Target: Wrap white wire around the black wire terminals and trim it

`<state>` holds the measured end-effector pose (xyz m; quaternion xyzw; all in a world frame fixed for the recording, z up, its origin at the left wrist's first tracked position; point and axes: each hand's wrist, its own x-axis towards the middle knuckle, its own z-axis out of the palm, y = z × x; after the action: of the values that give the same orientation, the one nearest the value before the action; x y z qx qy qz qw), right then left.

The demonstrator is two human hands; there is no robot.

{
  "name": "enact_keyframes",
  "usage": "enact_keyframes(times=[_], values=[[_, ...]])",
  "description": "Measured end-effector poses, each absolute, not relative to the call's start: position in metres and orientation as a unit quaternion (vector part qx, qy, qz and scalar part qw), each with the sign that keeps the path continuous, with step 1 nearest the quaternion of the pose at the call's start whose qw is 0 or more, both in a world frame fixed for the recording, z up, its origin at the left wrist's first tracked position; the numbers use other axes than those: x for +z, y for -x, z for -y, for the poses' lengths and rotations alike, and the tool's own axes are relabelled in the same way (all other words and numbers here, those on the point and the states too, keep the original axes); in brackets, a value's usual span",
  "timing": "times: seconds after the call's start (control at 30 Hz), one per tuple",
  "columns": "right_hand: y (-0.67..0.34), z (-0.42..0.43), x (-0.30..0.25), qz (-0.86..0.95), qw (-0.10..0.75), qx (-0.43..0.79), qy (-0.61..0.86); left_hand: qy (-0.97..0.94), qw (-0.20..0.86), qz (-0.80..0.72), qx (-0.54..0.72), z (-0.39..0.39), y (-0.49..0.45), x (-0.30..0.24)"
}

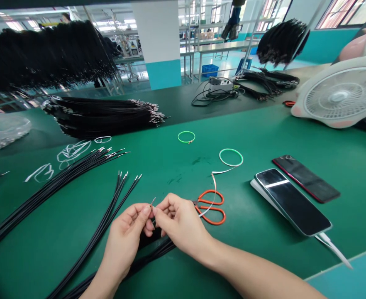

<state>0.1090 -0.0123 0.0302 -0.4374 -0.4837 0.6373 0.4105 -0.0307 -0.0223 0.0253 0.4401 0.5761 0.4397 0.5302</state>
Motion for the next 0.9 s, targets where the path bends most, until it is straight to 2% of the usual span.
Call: enact_keyframes(times=[0.57, 0.9], values=[[-0.1152, 0.0081, 0.0345, 0.518, 0.389, 0.613, 0.453, -0.339, 0.672, -0.522, 0.401, 0.0232, 0.0360, 0.0335], [-0.1160, 0.0071, 0.0342, 0.533, 0.387, 0.594, 0.463, -0.349, 0.656, -0.534, 0.404, 0.0238, 0.0335, 0.0309]])
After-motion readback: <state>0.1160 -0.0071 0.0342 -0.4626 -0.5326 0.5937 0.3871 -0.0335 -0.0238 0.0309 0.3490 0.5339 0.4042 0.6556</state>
